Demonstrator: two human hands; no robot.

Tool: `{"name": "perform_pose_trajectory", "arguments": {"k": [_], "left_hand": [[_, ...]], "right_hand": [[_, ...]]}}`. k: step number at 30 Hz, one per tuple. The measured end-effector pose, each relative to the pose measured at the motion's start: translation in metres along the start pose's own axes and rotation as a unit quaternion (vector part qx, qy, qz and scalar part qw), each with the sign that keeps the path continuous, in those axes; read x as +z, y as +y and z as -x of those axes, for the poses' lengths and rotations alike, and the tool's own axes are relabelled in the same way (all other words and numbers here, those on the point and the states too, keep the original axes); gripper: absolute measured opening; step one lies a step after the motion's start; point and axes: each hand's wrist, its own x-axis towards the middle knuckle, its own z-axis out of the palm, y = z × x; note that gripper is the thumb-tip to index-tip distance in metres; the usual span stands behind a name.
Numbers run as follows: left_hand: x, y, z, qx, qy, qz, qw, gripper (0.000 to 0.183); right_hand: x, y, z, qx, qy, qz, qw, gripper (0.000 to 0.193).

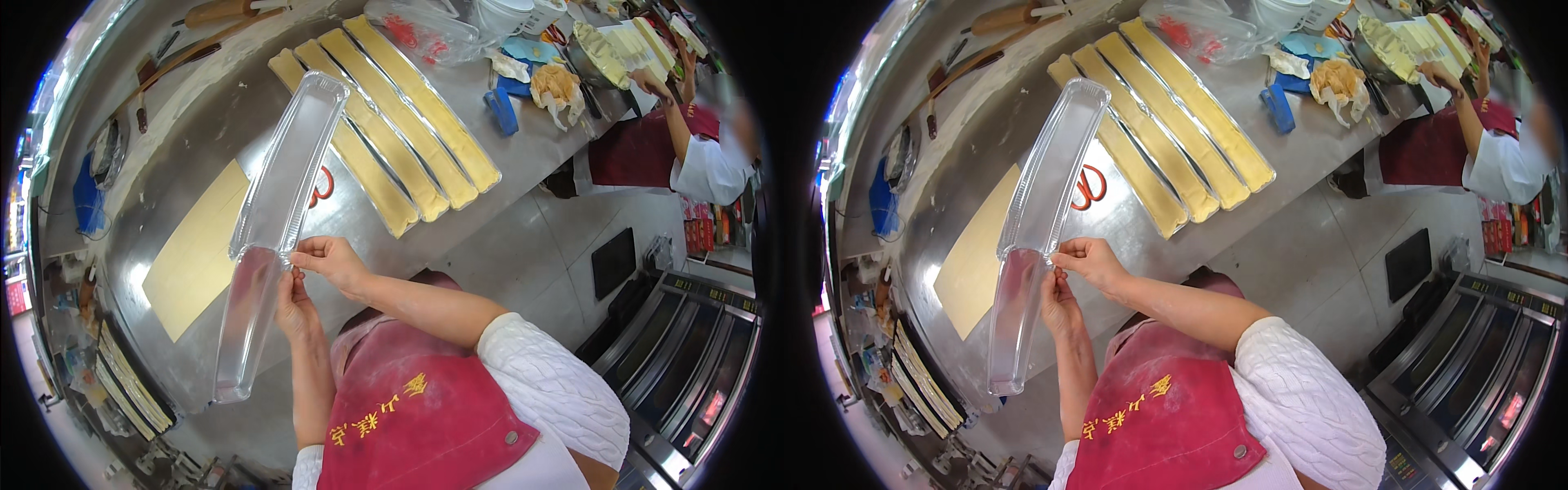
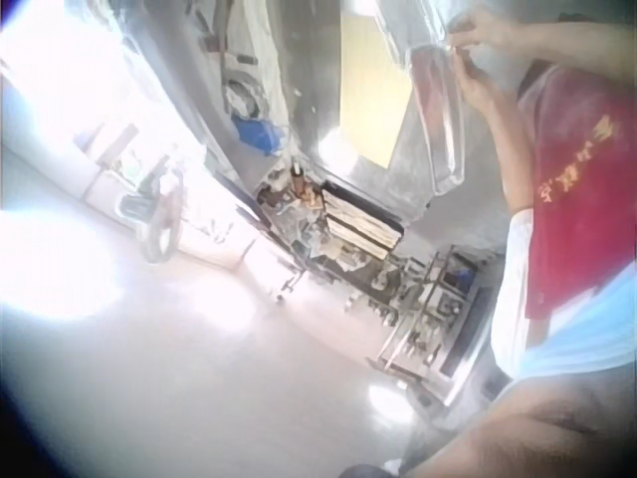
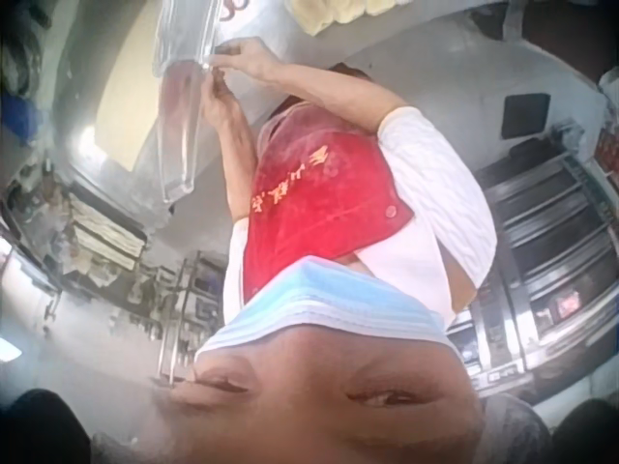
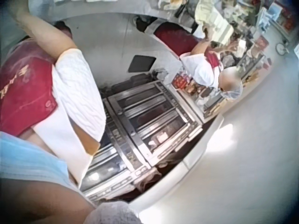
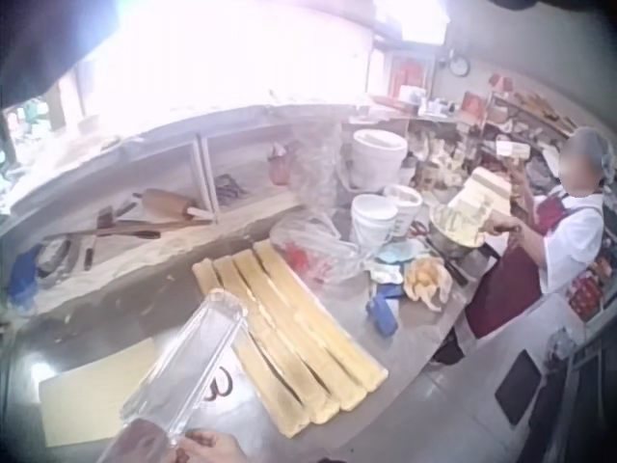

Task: The person assembles aluminum foil trays by folding them into shape, securing the edges with a stapler, and trimming excess material with scissors. The person repeats this process for multiple trays on a stainless steel work surface.

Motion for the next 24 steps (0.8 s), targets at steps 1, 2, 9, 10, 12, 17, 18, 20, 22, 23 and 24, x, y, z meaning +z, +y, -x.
{"name": "perform_pose_trajectory", "arguments": {"k": [1,2,9,10,12,17,18,20,22,23,24], "left_hand": [[0.005,-0.001,-0.002,0.004,0.000,0.001,1.000,0.009],[0.009,-0.002,-0.004,0.004,0.008,0.001,1.000,0.009],[0.006,0.008,-0.013,0.023,0.029,0.034,0.999,0.009],[0.006,0.010,-0.015,0.032,0.025,0.033,0.999,0.009],[0.008,0.014,-0.014,0.032,0.049,0.036,0.998,0.009],[0.011,0.024,-0.004,0.035,0.070,0.045,0.996,0.010],[0.012,0.026,-0.002,0.037,0.071,0.044,0.996,0.010],[0.013,0.030,0.002,0.044,0.071,0.044,0.996,0.010],[0.009,0.036,0.004,0.056,0.068,0.046,0.995,0.010],[0.007,0.040,0.005,0.059,0.068,0.050,0.995,0.010],[0.003,0.043,0.007,0.060,0.069,0.056,0.994,0.009]], "right_hand": [[-0.004,-0.011,0.000,0.007,0.017,0.022,1.000,0.018],[-0.010,-0.020,0.000,0.015,0.034,0.044,0.998,0.020],[-0.238,-0.128,-0.042,-0.397,0.287,0.250,0.835,0.024],[-0.287,-0.162,-0.045,-0.367,0.376,0.402,0.750,0.041],[-0.354,-0.214,-0.039,-0.289,0.452,0.640,0.550,0.065],[-0.409,-0.235,-0.062,-0.141,0.451,0.649,0.597,0.076],[-0.416,-0.234,-0.067,-0.134,0.449,0.662,0.586,0.072],[-0.429,-0.233,-0.072,-0.120,0.449,0.685,0.561,0.063],[-0.435,-0.241,-0.072,-0.114,0.489,0.648,0.573,0.055],[-0.436,-0.242,-0.069,-0.111,0.511,0.627,0.578,0.050],[-0.430,-0.240,-0.065,-0.161,0.483,0.580,0.636,0.046]]}}
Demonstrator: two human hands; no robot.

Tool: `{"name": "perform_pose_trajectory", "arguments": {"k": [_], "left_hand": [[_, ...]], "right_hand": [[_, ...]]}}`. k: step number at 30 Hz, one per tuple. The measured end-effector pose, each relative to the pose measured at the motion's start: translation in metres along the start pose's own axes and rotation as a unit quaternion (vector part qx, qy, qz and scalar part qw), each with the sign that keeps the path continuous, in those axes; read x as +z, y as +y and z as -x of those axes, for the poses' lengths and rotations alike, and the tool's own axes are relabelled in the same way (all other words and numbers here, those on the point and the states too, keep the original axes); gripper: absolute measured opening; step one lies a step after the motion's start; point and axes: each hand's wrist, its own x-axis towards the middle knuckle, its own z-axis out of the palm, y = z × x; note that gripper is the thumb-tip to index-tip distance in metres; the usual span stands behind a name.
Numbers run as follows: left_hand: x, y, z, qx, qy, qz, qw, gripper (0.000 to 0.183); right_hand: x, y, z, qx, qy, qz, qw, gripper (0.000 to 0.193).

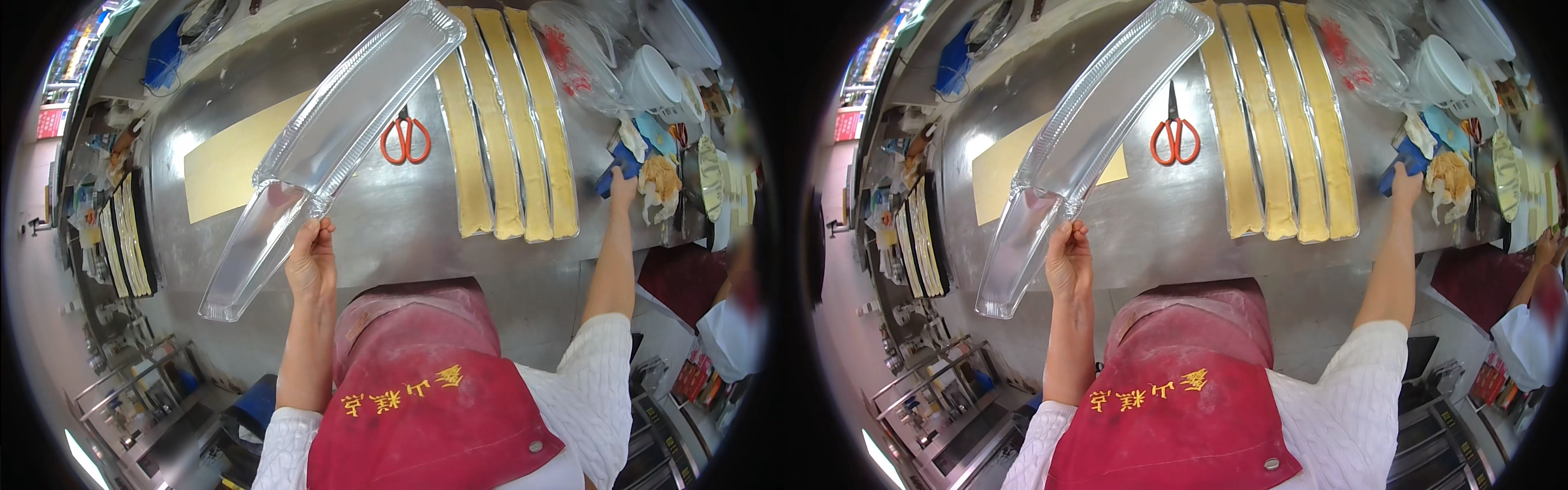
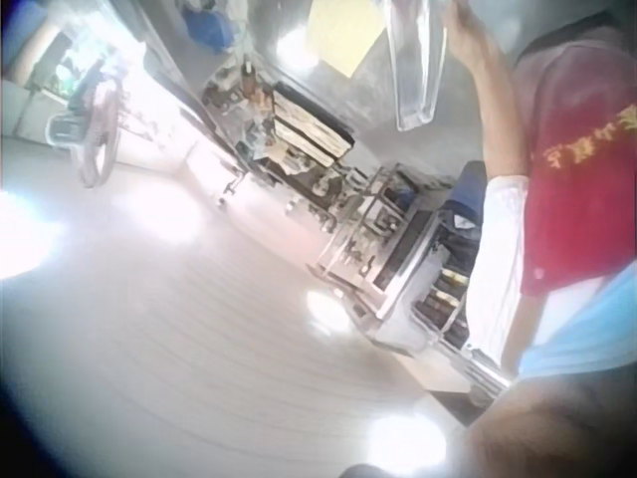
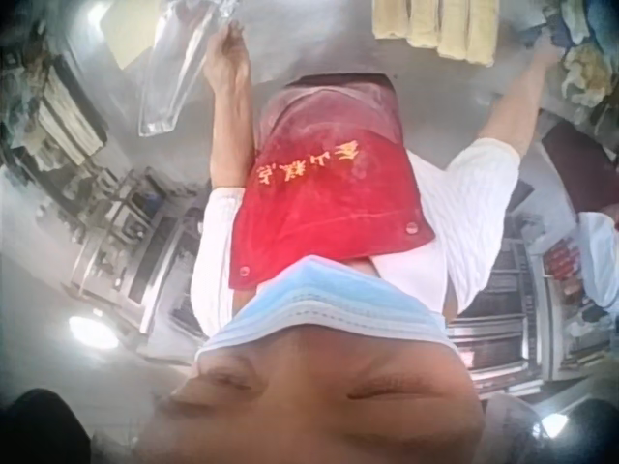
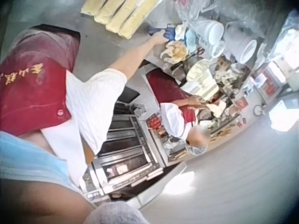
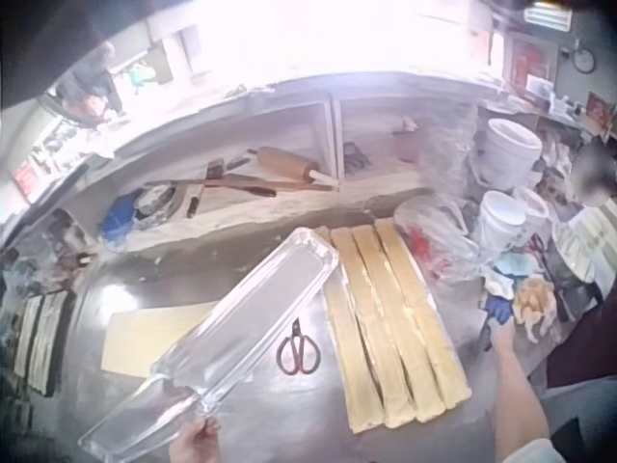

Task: The person assembles aluminum foil trays by folding them into shape, securing the edges with a stapler, and trimming excess material with scissors. The person repeats this process for multiple trays on a stainless steel work surface.

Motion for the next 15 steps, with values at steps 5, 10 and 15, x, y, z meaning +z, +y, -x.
{"name": "perform_pose_trajectory", "arguments": {"k": [5,10,15], "left_hand": [[-0.009,0.016,0.010,-0.003,-0.012,0.029,1.000,0.007],[-0.005,0.032,0.019,-0.033,-0.040,0.049,0.997,0.007],[-0.029,0.047,0.025,-0.054,-0.061,0.055,0.995,0.009]], "right_hand": [[-0.055,-0.129,0.129,-0.024,-0.218,-0.405,0.888,0.038],[-0.058,-0.243,0.303,0.063,-0.599,-0.413,0.683,0.077],[-0.037,-0.304,0.411,-0.061,-0.698,-0.364,0.614,0.108]]}}
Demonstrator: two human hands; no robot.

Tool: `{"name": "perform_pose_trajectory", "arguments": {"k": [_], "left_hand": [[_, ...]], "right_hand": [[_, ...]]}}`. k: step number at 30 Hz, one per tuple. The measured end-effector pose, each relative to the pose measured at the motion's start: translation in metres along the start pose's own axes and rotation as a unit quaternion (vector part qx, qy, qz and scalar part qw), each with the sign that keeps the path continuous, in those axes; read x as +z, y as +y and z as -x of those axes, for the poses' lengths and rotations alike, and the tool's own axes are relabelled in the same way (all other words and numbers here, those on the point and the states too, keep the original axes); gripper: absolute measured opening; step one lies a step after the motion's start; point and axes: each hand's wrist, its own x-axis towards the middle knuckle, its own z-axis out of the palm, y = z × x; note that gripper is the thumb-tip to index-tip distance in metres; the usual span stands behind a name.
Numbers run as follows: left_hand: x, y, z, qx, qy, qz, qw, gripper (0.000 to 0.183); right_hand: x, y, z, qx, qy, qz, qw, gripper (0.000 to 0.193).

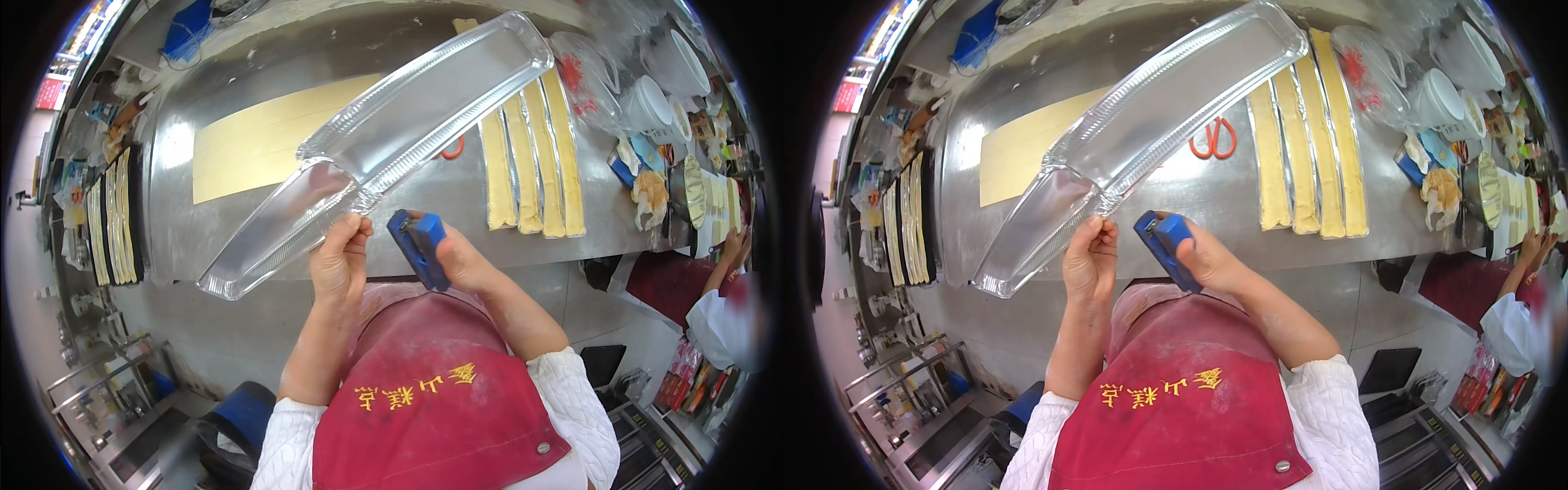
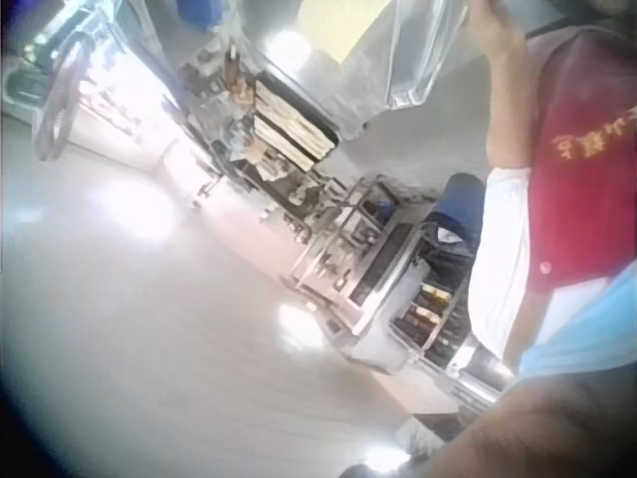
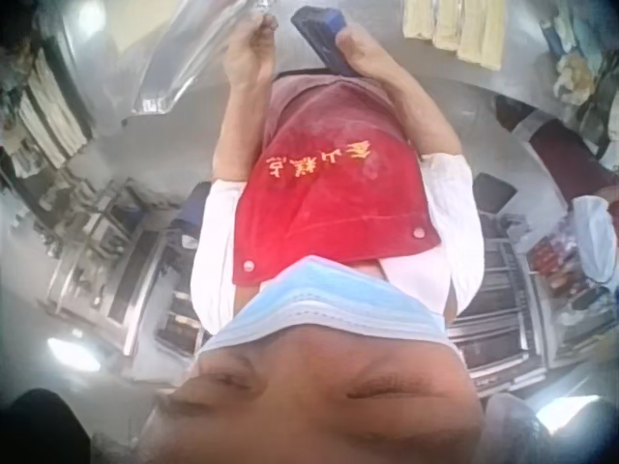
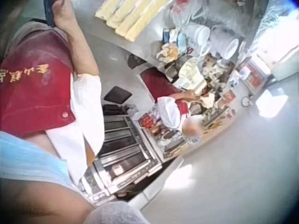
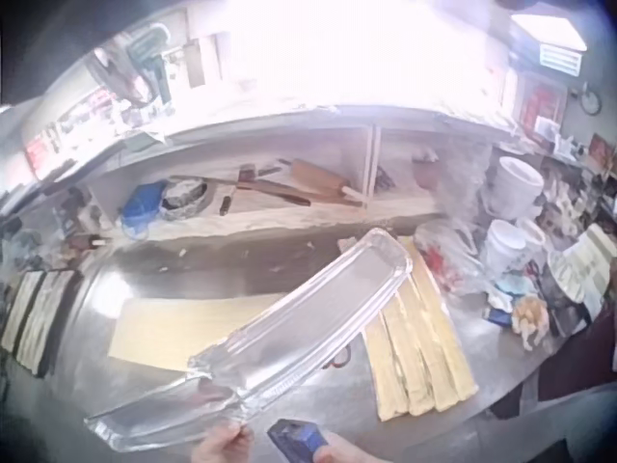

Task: The person assembles aluminum foil trays by folding them into shape, securing the edges with a stapler, and trimming excess material with scissors. The person repeats this process for multiple trays on a stainless steel work surface.

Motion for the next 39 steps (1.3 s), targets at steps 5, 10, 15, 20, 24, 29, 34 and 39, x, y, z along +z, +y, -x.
{"name": "perform_pose_trajectory", "arguments": {"k": [5,10,15,20,24,29,34,39], "left_hand": [[-0.021,0.019,0.014,0.012,-0.004,-0.008,1.000,0.014],[-0.030,0.036,0.026,0.031,-0.014,-0.020,0.999,0.030],[-0.034,0.045,0.026,0.048,-0.040,-0.030,0.998,0.037],[-0.037,0.051,0.024,0.070,-0.073,-0.042,0.994,0.035],[-0.038,0.052,0.023,0.070,-0.095,-0.065,0.991,0.033],[-0.039,0.053,0.025,0.061,-0.096,-0.105,0.988,0.032],[-0.043,0.050,0.023,0.049,-0.092,-0.117,0.988,0.031],[-0.040,0.050,0.022,0.032,-0.091,-0.092,0.991,0.030]], "right_hand": [[0.047,-0.018,-0.017,-0.167,0.044,0.235,0.956,0.077],[0.075,-0.020,-0.018,-0.169,0.054,0.264,0.948,0.071],[0.097,-0.023,-0.020,-0.126,0.065,0.217,0.966,0.071],[0.108,-0.032,-0.019,-0.102,0.078,0.187,0.974,0.068],[0.112,-0.042,-0.017,-0.082,0.089,0.187,0.975,0.065],[0.116,-0.046,-0.013,-0.045,0.096,0.196,0.975,0.063],[0.114,-0.044,-0.017,-0.094,0.104,0.208,0.968,0.060],[0.113,-0.039,-0.020,-0.117,0.116,0.196,0.967,0.056]]}}
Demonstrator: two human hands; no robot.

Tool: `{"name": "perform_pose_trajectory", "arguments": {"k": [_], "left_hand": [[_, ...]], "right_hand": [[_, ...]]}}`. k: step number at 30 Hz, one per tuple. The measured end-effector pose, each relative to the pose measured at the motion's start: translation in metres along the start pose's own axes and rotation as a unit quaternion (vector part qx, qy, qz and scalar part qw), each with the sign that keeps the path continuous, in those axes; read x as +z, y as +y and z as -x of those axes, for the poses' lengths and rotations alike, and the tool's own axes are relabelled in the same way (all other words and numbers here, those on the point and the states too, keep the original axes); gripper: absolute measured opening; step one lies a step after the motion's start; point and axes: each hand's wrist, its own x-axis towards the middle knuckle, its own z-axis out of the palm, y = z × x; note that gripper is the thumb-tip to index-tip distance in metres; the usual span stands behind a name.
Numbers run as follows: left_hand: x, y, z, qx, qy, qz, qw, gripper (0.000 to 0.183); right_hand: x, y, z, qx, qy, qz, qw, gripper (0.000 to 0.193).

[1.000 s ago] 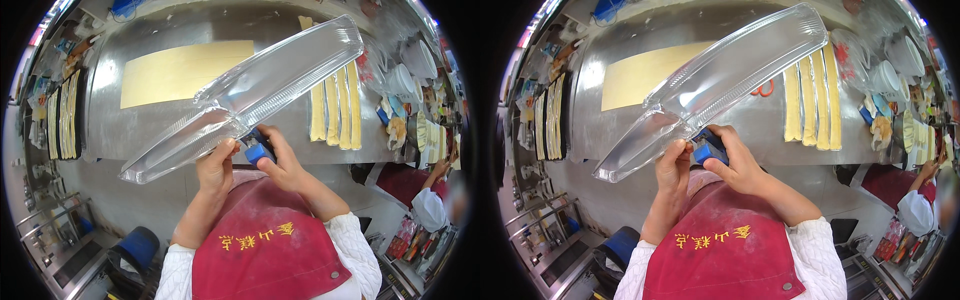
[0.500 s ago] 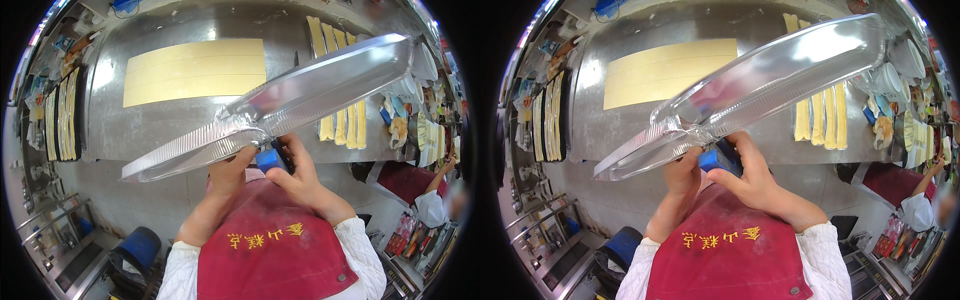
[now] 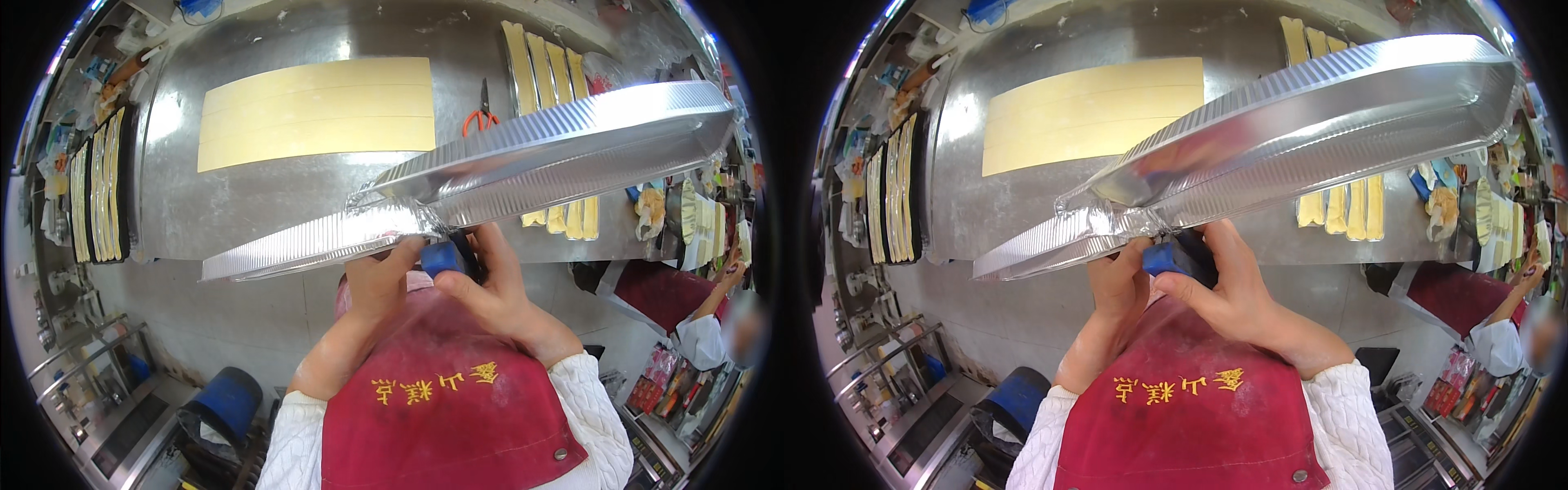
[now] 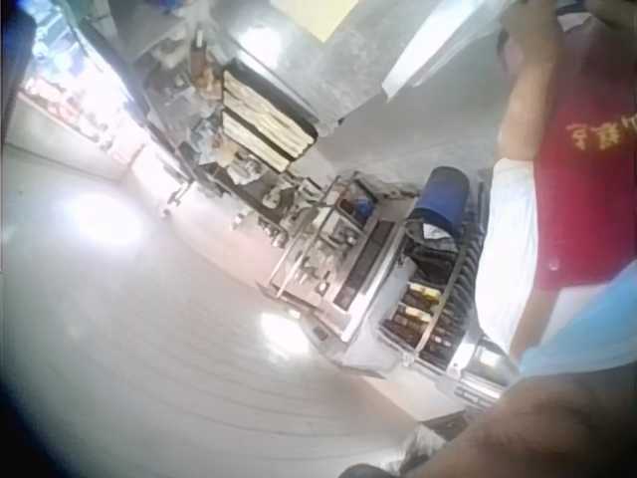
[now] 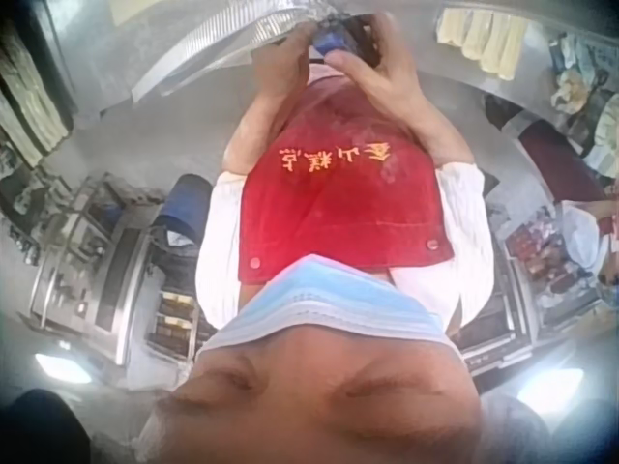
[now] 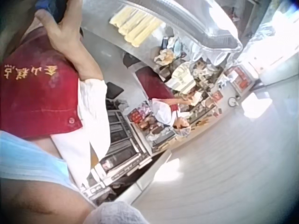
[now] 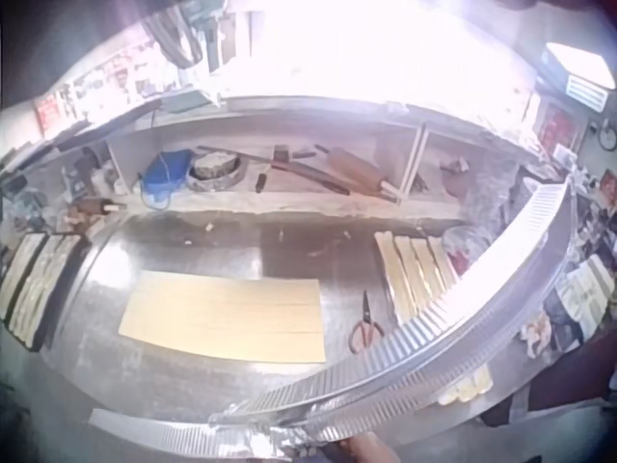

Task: The person assembles aluminum foil trays by folding them into shape, securing the edges with a stapler, and trimming excess material with scissors. The person repeats this process for multiple trays on a stainless steel work surface.

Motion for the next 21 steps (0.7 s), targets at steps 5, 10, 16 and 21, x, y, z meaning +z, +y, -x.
{"name": "perform_pose_trajectory", "arguments": {"k": [5,10,16,21], "left_hand": [[0.005,-0.007,0.002,-0.031,0.022,0.062,0.997,0.032],[0.002,-0.017,0.005,-0.003,-0.079,0.117,0.990,0.042],[0.011,-0.020,0.013,-0.018,-0.125,0.074,0.989,0.053],[0.016,-0.026,0.024,0.036,-0.053,0.013,0.998,0.047]], "right_hand": [[0.000,0.009,-0.002,0.012,0.017,-0.031,0.999,0.053],[-0.004,0.008,-0.001,0.079,0.009,-0.067,0.995,0.052],[-0.001,0.014,0.003,0.040,0.020,-0.106,0.993,0.050],[0.005,0.010,0.003,0.075,0.026,-0.135,0.988,0.046]]}}
